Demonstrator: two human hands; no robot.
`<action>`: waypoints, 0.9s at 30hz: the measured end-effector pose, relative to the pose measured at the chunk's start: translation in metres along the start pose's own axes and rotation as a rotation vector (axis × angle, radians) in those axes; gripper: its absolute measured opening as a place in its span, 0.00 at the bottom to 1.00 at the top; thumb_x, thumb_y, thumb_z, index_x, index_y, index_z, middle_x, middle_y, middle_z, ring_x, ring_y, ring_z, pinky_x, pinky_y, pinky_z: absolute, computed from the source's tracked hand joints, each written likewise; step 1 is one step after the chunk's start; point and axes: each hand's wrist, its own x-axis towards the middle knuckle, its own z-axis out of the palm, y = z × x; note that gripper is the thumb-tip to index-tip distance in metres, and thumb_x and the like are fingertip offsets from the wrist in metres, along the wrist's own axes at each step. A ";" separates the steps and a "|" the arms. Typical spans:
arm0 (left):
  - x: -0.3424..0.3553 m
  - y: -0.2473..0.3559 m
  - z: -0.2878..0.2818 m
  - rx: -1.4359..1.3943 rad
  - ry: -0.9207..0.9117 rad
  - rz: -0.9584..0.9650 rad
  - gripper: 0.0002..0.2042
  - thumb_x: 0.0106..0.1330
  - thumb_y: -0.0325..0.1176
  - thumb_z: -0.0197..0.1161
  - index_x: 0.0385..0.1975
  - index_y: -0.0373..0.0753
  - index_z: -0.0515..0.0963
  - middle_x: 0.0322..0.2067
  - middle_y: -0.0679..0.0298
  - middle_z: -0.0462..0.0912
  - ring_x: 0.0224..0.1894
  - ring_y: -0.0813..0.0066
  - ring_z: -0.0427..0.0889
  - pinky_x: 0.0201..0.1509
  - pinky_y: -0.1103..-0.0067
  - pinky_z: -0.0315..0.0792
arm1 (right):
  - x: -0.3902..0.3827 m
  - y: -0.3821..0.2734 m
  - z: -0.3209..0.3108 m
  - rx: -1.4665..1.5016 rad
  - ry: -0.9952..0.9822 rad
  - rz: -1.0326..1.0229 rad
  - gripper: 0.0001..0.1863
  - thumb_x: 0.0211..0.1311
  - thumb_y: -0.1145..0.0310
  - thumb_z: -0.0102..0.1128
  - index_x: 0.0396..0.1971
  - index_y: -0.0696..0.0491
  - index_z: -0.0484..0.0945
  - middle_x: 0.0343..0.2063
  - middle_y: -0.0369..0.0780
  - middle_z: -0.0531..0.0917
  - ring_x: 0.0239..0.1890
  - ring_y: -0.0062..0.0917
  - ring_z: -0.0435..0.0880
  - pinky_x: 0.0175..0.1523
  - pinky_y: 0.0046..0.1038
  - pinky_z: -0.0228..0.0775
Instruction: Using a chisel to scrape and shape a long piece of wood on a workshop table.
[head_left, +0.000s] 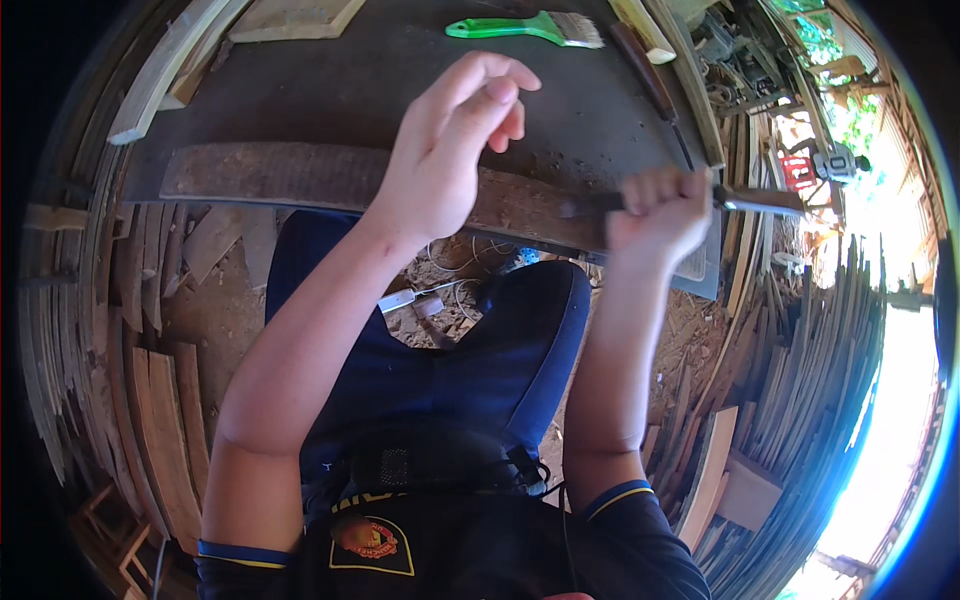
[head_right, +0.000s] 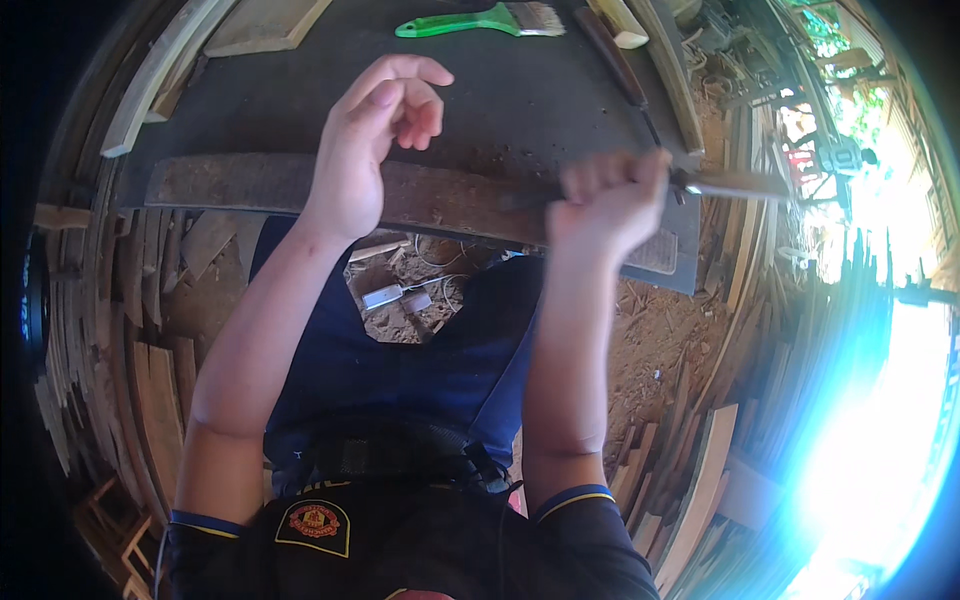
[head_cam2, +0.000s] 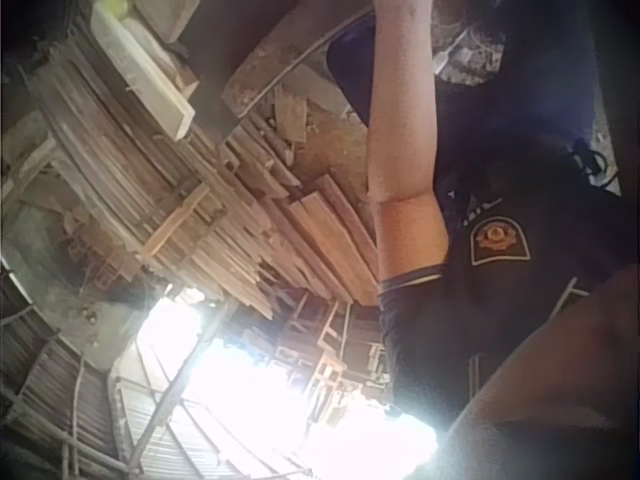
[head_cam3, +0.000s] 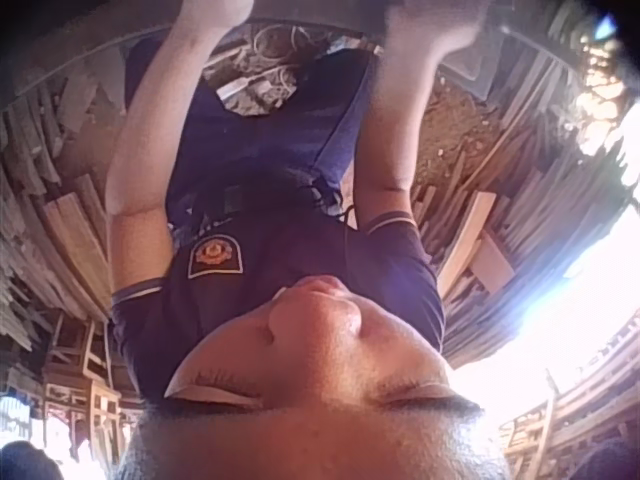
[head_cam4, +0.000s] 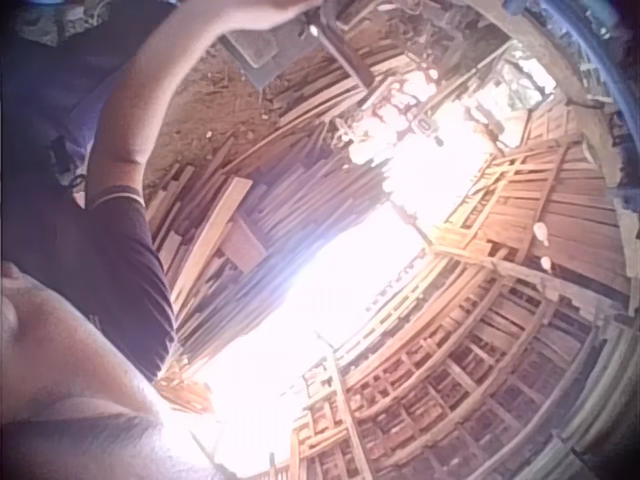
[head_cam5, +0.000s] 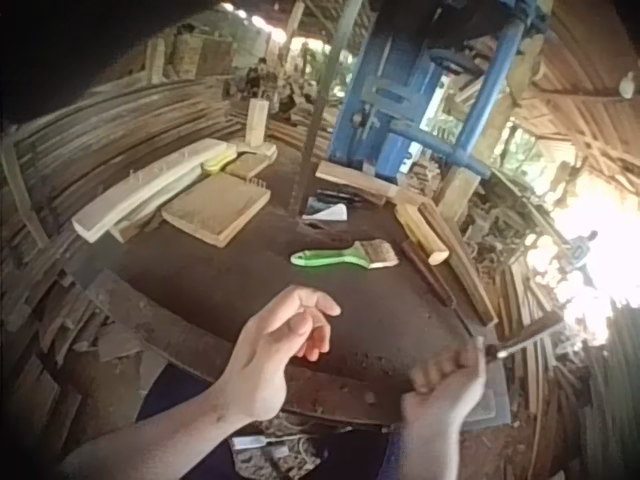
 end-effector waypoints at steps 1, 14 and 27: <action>-0.001 0.002 -0.002 0.026 0.016 -0.014 0.21 0.78 0.48 0.48 0.46 0.35 0.77 0.28 0.66 0.76 0.32 0.81 0.72 0.40 0.82 0.68 | -0.020 0.010 0.012 -0.046 -0.080 0.027 0.25 0.77 0.48 0.49 0.21 0.45 0.59 0.14 0.28 0.55 0.12 0.17 0.49 0.17 0.25 0.39; -0.017 0.032 -0.014 0.651 -0.140 0.148 0.13 0.68 0.39 0.63 0.44 0.38 0.78 0.34 0.60 0.78 0.36 0.71 0.78 0.42 0.76 0.71 | 0.021 -0.079 -0.088 -0.082 0.160 -0.494 0.26 0.81 0.54 0.39 0.17 0.44 0.54 0.12 0.29 0.54 0.12 0.16 0.50 0.16 0.25 0.41; -0.042 0.069 -0.123 1.129 -0.369 0.150 0.20 0.49 0.42 0.80 0.33 0.35 0.82 0.41 0.62 0.81 0.45 0.63 0.78 0.49 0.70 0.73 | 0.007 -0.060 -0.076 0.051 0.166 -0.366 0.25 0.81 0.53 0.40 0.19 0.45 0.56 0.13 0.30 0.56 0.12 0.16 0.50 0.17 0.26 0.42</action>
